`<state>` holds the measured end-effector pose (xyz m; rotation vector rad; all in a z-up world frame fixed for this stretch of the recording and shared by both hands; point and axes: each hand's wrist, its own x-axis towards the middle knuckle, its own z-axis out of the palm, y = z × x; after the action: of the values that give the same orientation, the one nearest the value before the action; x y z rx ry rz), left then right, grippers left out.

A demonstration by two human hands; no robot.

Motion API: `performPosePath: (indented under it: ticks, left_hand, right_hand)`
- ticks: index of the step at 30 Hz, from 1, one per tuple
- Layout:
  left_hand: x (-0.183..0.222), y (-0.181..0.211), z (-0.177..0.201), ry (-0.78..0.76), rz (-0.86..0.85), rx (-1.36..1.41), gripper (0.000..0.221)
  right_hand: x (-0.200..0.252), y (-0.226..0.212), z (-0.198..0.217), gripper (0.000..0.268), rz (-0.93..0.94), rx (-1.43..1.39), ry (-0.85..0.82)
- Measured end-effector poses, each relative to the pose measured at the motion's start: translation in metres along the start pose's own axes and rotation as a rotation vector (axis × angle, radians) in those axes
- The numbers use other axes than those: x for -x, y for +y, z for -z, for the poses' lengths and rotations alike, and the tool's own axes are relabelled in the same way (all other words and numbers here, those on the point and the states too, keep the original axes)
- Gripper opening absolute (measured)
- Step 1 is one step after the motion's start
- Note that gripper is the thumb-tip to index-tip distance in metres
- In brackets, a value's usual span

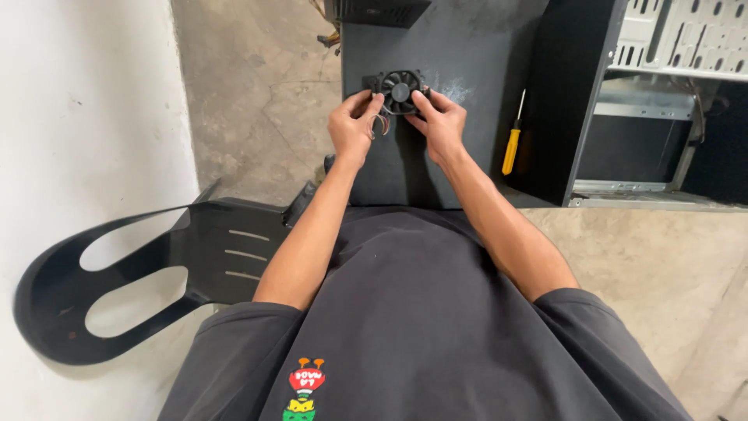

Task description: Reinstalling a CPU cooler onto a motherboard inside a computer case

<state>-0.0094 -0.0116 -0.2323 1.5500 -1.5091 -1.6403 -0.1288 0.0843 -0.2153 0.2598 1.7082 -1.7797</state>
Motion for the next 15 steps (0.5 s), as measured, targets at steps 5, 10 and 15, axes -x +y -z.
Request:
performPosePath:
  ticks: [5, 10, 15]
  left_hand:
    - [-0.034, -0.007, 0.002, -0.019, -0.004, -0.095, 0.048]
    - [-0.06, 0.032, 0.014, -0.133, 0.028, -0.23, 0.039]
    - [-0.091, 0.043, 0.013, -0.172, 0.074, -0.328, 0.05]
  right_hand:
    - [-0.023, -0.007, -0.021, 0.039, 0.04, 0.33, -0.036]
    - [-0.009, -0.06, -0.049, 0.049, -0.069, 0.6, -0.119]
    - [-0.019, -0.061, -0.059, 0.052, -0.038, 0.688, -0.044]
